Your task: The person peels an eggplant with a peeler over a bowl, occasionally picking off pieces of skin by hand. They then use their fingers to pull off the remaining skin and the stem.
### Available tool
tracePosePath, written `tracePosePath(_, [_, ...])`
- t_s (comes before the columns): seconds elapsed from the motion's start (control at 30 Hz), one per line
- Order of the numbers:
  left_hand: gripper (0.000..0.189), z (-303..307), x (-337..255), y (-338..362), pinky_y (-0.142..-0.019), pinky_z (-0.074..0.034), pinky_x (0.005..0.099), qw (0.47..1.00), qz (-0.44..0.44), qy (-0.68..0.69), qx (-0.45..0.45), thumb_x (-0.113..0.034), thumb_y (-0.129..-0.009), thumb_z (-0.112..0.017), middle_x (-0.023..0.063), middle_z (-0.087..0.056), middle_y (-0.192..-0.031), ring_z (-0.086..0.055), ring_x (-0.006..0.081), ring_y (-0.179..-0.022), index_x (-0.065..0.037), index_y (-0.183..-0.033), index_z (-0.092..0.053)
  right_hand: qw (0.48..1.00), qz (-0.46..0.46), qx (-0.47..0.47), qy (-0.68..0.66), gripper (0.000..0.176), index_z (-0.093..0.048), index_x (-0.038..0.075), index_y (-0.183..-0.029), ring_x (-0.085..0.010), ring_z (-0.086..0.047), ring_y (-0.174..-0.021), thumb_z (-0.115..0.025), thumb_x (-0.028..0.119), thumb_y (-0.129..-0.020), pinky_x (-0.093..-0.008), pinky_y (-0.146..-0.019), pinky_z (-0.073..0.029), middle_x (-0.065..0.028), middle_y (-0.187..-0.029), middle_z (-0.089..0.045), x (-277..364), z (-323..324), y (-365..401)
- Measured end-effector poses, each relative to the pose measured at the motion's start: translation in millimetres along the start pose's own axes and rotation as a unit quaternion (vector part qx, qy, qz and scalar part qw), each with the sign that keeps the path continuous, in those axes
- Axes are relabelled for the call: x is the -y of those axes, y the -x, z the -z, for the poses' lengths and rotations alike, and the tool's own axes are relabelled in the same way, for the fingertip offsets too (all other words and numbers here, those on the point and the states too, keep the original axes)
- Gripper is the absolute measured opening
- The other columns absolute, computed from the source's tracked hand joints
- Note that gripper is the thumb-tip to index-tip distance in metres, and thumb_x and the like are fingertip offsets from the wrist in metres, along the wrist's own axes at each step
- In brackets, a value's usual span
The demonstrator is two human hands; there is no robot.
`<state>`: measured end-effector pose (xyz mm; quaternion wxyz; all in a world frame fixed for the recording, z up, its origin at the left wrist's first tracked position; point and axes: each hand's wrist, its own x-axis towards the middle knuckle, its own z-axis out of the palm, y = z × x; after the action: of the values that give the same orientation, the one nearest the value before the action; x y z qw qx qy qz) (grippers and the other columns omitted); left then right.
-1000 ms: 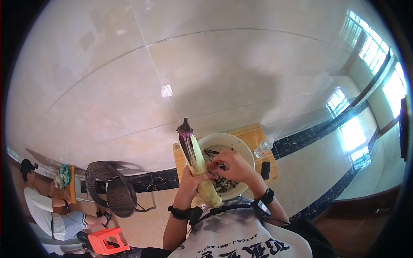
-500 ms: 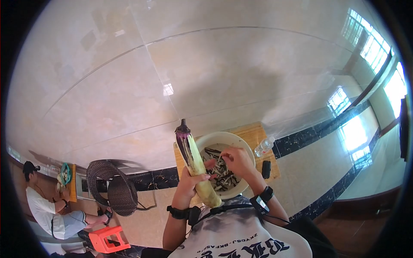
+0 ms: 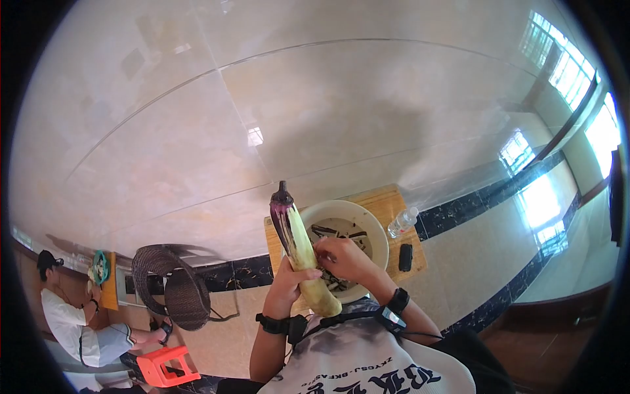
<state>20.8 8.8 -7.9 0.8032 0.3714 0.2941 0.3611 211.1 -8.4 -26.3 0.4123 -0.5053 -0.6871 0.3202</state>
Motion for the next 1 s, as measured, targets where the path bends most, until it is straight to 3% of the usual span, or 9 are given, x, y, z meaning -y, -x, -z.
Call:
tracePosePath(0.17, [0.066,3.0,7.9,-5.2,-0.093,-0.055,0.0333,0.997,-0.024,-0.022,-0.064,0.008,-0.074,-0.076,0.0113,-0.066,-0.127,-0.068,0.0215,-0.106,0.002,-0.136,-0.055,0.996,0.005,-0.075,0.039,0.014,-0.07,-0.001,-0.098,-0.0251,-0.07,-0.064,-0.073,0.009,-0.089,-0.0349,-0.061,-0.056,-0.0125,-0.073,-0.068,3.5,7.6,-1.5])
tracePosePath(0.27, [0.069,12.4,7.8,-6.7,-0.094,-0.055,0.034,0.984,-0.01,-0.158,-0.086,0.008,-0.073,-0.077,0.0114,-0.067,-0.126,-0.066,0.0208,-0.11,0.0,-0.138,-0.055,0.985,-0.104,-0.129,-0.041,0.014,-0.069,-0.001,-0.093,-0.0192,-0.063,-0.049,-0.071,0.013,-0.095,-0.0311,-0.049,-0.052,-0.0087,-0.06,-0.062,20.8,30.3,-4.2])
tracePosePath(0.37, [0.066,22.9,17.7,-11.6,-0.094,-0.055,0.0342,0.967,-0.033,-0.24,-0.073,0.007,-0.072,-0.08,0.01,-0.069,-0.123,-0.067,0.019,-0.108,-0.001,-0.134,-0.058,0.93,-0.175,-0.177,-0.27,0.02,-0.069,0.0,-0.088,-0.0096,-0.061,-0.053,-0.07,0.016,-0.099,-0.0299,-0.047,-0.05,-0.0052,-0.058,-0.059,37.5,55.5,-6.8])
tracePosePath(0.5, [0.066,11.6,11.9,-13.8,-0.087,-0.057,0.0328,0.97,-0.025,-0.24,-0.026,0.005,-0.073,-0.079,0.0082,-0.07,-0.11,-0.068,0.0189,-0.102,-0.001,-0.133,-0.054,0.828,-0.034,-0.187,-0.527,0.03,-0.05,0.004,-0.075,-0.0142,-0.052,-0.042,-0.063,0.01,-0.102,-0.0319,-0.038,-0.047,-0.0032,-0.054,-0.048,58.5,65.6,-17.0])
tracePosePath(0.53, [0.071,7.7,9.0,-13.7,-0.093,-0.055,0.0344,0.969,0.013,-0.244,-0.042,0.005,-0.07,-0.08,0.0083,-0.068,-0.114,-0.066,0.0194,-0.105,-0.001,-0.135,-0.051,0.825,-0.039,-0.184,-0.532,0.032,-0.047,0.005,-0.074,-0.0154,-0.05,-0.041,-0.06,0.01,-0.103,-0.0329,-0.038,-0.047,-0.0034,-0.054,-0.046,61.9,64.1,-19.5])
tracePosePath(0.63, [0.06,17.4,34.7,-24.0,-0.091,-0.057,0.033,0.959,-0.04,-0.277,-0.052,0.008,-0.07,-0.082,0.0069,-0.069,-0.117,-0.068,0.0172,-0.101,-0.002,-0.125,-0.06,0.824,-0.044,-0.177,-0.537,0.034,-0.041,0.008,-0.073,-0.0176,-0.047,-0.039,-0.055,0.009,-0.105,-0.0348,-0.037,-0.046,-0.0039,-0.053,-0.042,65.8,57.3,-27.3])
tracePosePath(0.77, [0.072,-0.2,25.0,-23.3,-0.094,-0.056,0.033,0.982,0.02,-0.189,0.008,0.008,-0.07,-0.083,0.0059,-0.066,-0.12,-0.065,0.0167,-0.109,-0.003,-0.135,-0.052,0.833,-0.042,-0.191,-0.518,0.034,-0.042,0.007,-0.073,-0.0146,-0.048,-0.04,-0.058,0.007,-0.103,-0.0322,-0.036,-0.045,-0.0031,-0.054,-0.045,57.5,46.9,-36.3])
tracePosePath(0.9, [0.066,-9.4,15.6,-16.5,-0.082,-0.058,0.0335,0.983,0.017,-0.174,0.05,0.004,-0.072,-0.083,0.007,-0.068,-0.111,-0.069,0.0168,-0.095,-0.003,-0.132,-0.054,0.86,-0.065,-0.223,-0.455,0.033,-0.043,0.005,-0.073,-0.012,-0.05,-0.042,-0.058,0.006,-0.103,-0.03,-0.038,-0.045,-0.0024,-0.054,-0.048,67.3,44.9,-35.7])
tracePosePath(1.0, [0.054,-7.3,9.7,-14.7,-0.075,-0.058,0.0328,0.982,0.084,-0.163,0.047,0.001,-0.077,-0.078,0.0071,-0.07,-0.1,-0.069,0.0162,-0.083,-0.002,-0.126,-0.058,0.885,-0.045,-0.244,-0.393,0.032,-0.045,0.004,-0.073,-0.0109,-0.052,-0.043,-0.058,0.005,-0.103,-0.0287,-0.039,-0.045,-0.0025,-0.055,-0.05,77.8,41.6,-34.5])
